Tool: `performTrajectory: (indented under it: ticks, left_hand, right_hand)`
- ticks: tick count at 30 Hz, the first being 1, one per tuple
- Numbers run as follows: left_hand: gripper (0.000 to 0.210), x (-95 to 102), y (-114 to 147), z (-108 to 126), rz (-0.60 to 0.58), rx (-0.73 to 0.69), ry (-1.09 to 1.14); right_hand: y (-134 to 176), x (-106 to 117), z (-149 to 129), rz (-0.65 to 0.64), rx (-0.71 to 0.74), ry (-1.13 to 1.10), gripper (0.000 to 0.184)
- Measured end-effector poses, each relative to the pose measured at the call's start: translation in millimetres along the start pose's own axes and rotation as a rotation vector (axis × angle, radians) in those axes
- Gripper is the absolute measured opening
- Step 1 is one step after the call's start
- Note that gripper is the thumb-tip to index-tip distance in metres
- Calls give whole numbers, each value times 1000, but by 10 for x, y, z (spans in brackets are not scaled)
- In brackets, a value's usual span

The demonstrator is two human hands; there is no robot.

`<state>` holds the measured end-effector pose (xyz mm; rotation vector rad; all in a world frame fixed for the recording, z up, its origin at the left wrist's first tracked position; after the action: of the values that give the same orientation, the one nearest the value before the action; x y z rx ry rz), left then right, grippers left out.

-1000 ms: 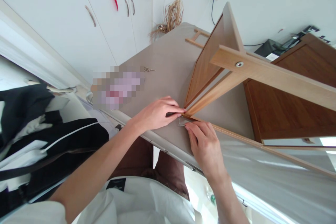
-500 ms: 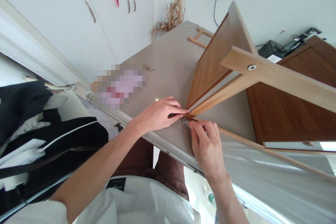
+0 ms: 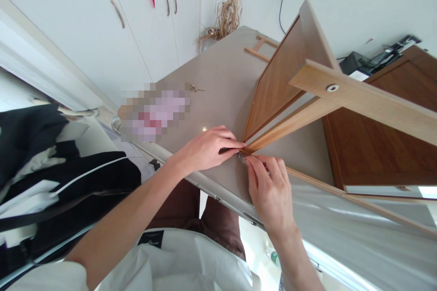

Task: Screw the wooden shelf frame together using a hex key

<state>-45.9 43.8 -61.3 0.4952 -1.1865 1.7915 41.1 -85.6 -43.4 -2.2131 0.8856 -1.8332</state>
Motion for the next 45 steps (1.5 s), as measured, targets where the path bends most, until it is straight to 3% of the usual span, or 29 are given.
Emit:
performTrajectory:
  ticks: [9,24,45]
  left_hand:
    - [27,3,-2,5,9,0,-18]
    - [25,23,-8,13,1,-9,-35]
    - [25,26,-7,16,34,3,-28]
  right_hand:
    - [26,-19,68,-18,-44,-57,6]
    - [43,-70,194,-44,-142,-188,9]
    - [12,-57,165,-61,-100,-217,12]
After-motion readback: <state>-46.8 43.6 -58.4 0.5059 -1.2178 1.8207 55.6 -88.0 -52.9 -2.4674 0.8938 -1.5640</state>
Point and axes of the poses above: each hand's wrist, its own y-axis away from the middle knuckle, its own x-axis out of the back of the hand, z = x × y, the point moved 7 cm from there along -y, towards the middle knuckle, and after that the axes turned 14 degrees about -x, right-handed, at the moved point
